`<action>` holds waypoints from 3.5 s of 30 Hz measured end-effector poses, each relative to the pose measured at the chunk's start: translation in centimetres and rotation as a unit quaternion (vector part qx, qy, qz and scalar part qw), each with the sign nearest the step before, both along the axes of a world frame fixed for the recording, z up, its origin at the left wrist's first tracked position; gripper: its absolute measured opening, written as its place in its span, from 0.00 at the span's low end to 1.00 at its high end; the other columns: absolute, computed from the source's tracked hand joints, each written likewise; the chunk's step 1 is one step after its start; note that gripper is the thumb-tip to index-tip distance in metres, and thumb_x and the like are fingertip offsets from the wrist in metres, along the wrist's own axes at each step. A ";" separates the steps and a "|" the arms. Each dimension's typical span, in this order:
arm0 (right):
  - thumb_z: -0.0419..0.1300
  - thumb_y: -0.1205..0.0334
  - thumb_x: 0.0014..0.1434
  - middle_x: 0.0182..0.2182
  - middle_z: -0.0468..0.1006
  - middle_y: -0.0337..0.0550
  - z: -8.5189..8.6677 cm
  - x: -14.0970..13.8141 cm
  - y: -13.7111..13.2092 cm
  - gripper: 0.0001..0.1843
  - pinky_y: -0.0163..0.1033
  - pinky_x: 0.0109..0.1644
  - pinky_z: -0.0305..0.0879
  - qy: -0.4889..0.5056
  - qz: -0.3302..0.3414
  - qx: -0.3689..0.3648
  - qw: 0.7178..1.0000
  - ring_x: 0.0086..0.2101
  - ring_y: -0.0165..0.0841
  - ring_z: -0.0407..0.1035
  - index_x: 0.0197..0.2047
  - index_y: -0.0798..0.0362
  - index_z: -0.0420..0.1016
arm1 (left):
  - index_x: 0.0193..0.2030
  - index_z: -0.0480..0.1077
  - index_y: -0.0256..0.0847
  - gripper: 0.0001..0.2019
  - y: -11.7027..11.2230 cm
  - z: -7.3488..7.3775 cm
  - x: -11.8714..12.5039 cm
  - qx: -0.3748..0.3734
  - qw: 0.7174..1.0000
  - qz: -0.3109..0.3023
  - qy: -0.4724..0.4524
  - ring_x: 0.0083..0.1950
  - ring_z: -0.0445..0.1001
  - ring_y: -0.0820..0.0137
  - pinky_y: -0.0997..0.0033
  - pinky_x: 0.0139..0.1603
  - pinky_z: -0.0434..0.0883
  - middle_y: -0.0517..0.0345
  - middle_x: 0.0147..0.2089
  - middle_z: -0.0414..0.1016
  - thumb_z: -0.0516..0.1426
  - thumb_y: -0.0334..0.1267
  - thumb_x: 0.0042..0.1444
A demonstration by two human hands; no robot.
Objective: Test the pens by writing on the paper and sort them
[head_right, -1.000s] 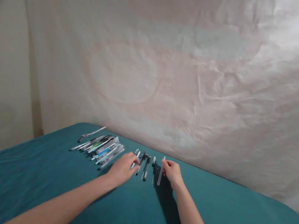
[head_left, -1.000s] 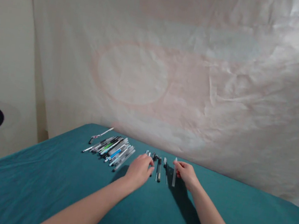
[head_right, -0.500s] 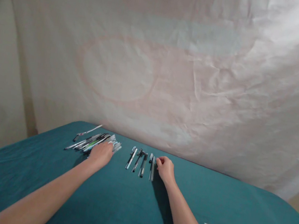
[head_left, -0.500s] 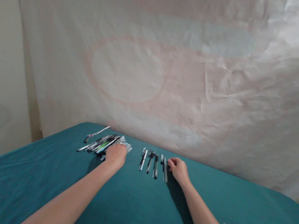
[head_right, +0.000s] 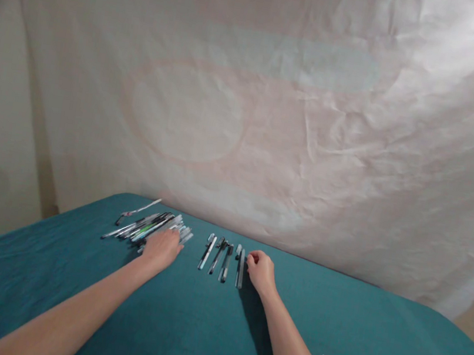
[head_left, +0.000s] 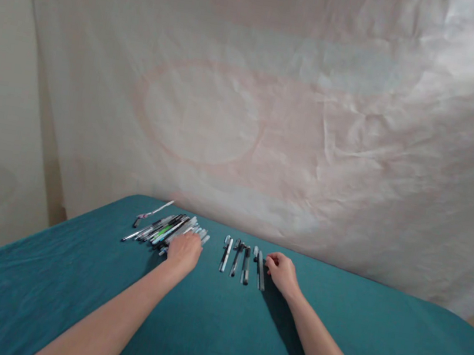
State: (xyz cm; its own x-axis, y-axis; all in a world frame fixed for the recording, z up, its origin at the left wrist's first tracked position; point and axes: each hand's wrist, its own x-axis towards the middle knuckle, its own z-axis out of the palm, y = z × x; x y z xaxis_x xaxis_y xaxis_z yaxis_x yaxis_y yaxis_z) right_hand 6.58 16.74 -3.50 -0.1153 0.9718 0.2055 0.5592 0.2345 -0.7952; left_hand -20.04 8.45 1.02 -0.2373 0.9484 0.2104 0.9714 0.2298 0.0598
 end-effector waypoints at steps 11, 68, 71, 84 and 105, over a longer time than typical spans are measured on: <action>0.53 0.55 0.53 0.29 0.75 0.46 2.3 -0.5 -0.9 0.14 0.32 0.24 0.63 0.103 -0.002 -0.004 0.995 0.26 0.31 0.68 0.36 0.57 0.70 | 0.34 0.70 0.36 0.15 -0.7 2.9 2.9 0.007 0.982 -0.102 -0.159 0.38 0.71 0.63 0.70 0.35 0.62 0.49 0.35 0.74 0.49 0.45 0.56; 0.57 0.58 0.50 0.13 0.68 0.35 7.5 -1.7 -5.9 0.13 0.28 0.14 0.49 -0.015 0.188 -0.215 0.958 0.12 0.20 0.52 0.21 0.58 0.72 | 0.37 0.61 0.41 0.19 -5.2 -0.2 12.9 -0.159 0.520 -0.027 -0.839 0.14 0.41 0.84 0.82 0.17 0.34 0.74 0.17 0.46 0.53 0.56 0.50; 0.57 0.58 0.49 0.13 0.68 0.36 7.3 -1.8 -5.9 0.13 0.28 0.14 0.48 -0.016 0.176 -0.212 0.961 0.12 0.20 0.52 0.20 0.59 0.72 | 0.38 0.62 0.41 0.20 -5.2 -0.2 12.9 -0.160 0.525 -0.022 -0.836 0.14 0.41 0.84 0.82 0.17 0.34 0.74 0.16 0.45 0.53 0.57 0.49; 0.57 0.60 0.48 0.13 0.68 0.37 7.1 -1.9 -5.9 0.13 0.29 0.14 0.46 -0.022 0.158 -0.214 0.964 0.12 0.21 0.52 0.19 0.59 0.73 | 0.37 0.60 0.41 0.17 -5.2 -0.1 12.8 -0.172 0.518 -0.001 -0.838 0.13 0.41 0.84 0.83 0.16 0.34 0.74 0.16 0.46 0.53 0.53 0.52; 0.58 0.52 0.50 0.12 0.63 0.33 6.4 -1.7 -5.4 0.18 0.29 0.16 0.47 -0.014 0.193 -0.218 0.957 0.13 0.21 0.51 0.17 0.57 0.68 | 0.30 0.58 0.39 0.14 -5.4 -1.1 13.4 -0.104 0.481 -0.039 -0.870 0.14 0.40 0.85 0.82 0.17 0.35 0.73 0.17 0.46 0.50 0.48 0.56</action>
State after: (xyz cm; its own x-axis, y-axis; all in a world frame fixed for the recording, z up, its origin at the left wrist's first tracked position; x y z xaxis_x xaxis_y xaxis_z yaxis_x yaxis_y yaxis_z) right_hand 4.87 11.29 2.85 -0.4829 0.8483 -0.2173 0.5199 0.0781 -0.8506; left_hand -6.63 3.06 -0.05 0.1550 0.9263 -0.3435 -0.5010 0.3734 0.7808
